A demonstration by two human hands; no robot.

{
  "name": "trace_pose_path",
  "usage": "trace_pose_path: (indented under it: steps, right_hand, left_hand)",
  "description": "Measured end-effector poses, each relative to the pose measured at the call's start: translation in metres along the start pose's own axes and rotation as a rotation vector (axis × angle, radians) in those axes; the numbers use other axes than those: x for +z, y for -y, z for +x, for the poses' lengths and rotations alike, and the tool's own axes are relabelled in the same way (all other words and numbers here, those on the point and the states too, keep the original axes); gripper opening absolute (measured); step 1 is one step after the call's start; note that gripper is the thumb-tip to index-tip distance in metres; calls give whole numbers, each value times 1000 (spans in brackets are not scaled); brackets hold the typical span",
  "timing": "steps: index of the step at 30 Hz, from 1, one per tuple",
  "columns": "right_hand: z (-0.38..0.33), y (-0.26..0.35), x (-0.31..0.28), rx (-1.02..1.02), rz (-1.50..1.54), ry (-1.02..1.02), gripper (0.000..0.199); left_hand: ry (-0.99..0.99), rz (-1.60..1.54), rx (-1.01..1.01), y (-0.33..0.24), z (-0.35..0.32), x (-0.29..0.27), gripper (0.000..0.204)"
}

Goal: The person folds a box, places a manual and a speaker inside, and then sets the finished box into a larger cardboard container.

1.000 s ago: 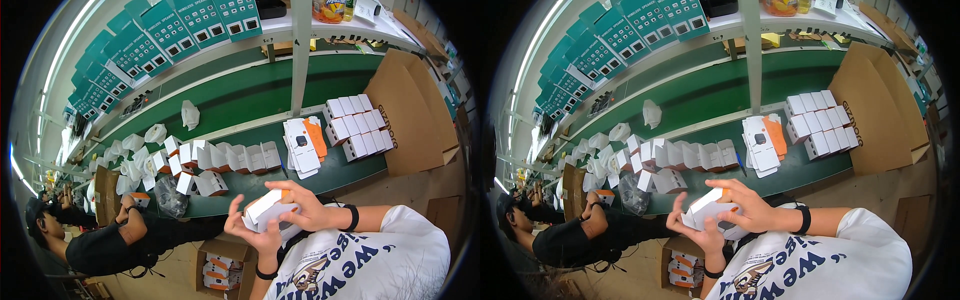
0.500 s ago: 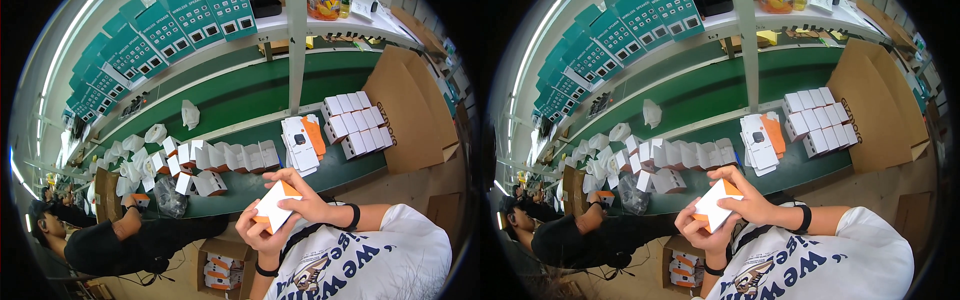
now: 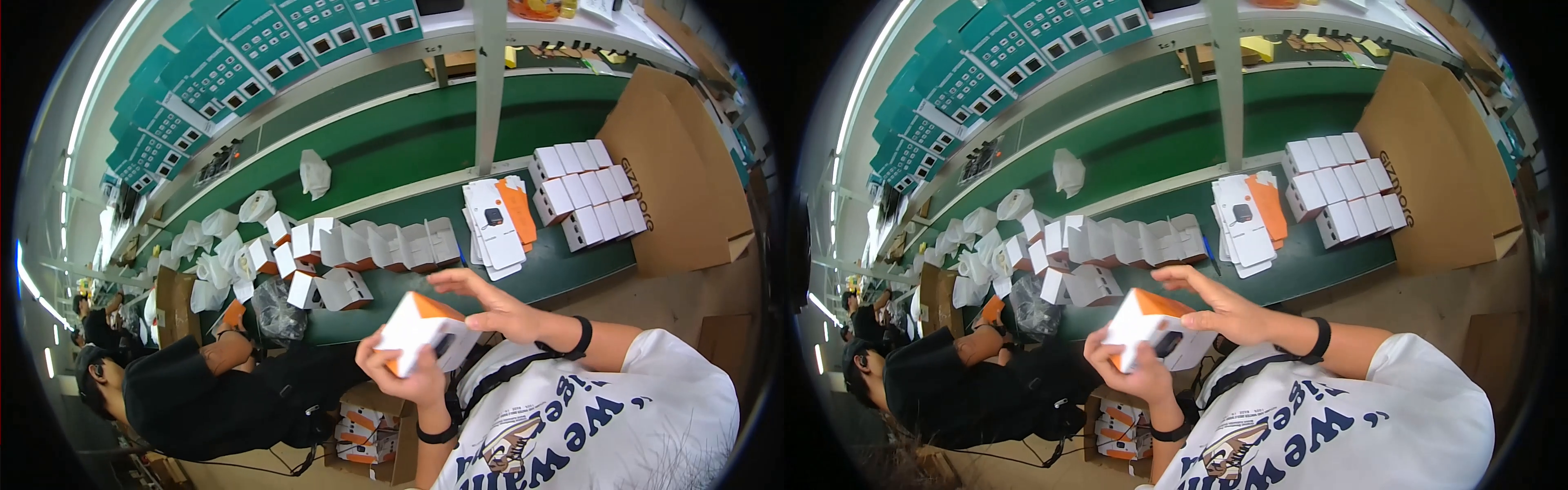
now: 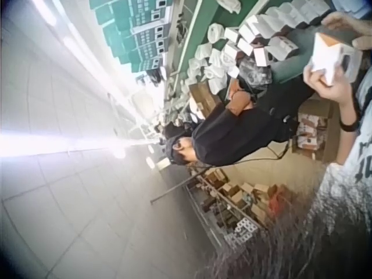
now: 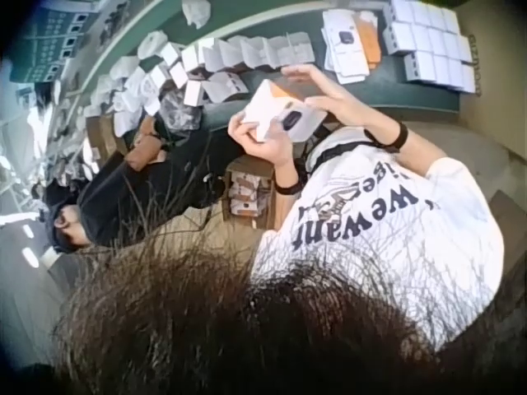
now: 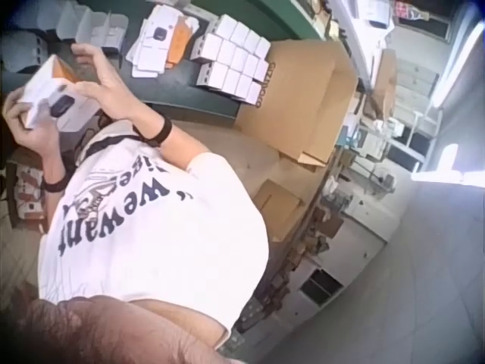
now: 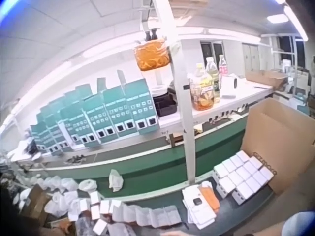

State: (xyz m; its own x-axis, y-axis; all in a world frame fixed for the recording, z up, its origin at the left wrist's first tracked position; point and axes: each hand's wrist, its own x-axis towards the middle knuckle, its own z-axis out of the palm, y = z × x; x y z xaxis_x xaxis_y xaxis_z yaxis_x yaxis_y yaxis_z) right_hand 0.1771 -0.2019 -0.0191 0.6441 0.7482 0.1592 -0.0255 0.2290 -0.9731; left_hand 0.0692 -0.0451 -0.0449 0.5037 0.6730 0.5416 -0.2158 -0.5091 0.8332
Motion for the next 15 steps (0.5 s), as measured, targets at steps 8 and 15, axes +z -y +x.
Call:
trace_pose_path:
  steps: [8, 15]
  right_hand:
    - [1, -64, 16, 106, -479, 283, 96]
    - [70, -180, 50, 166, -646, 132, 81]
  left_hand:
    - [-208, -776, -1379, 179, -29, -40, 55]
    - [-119, -782, -1503, 215, -42, 1, 50]
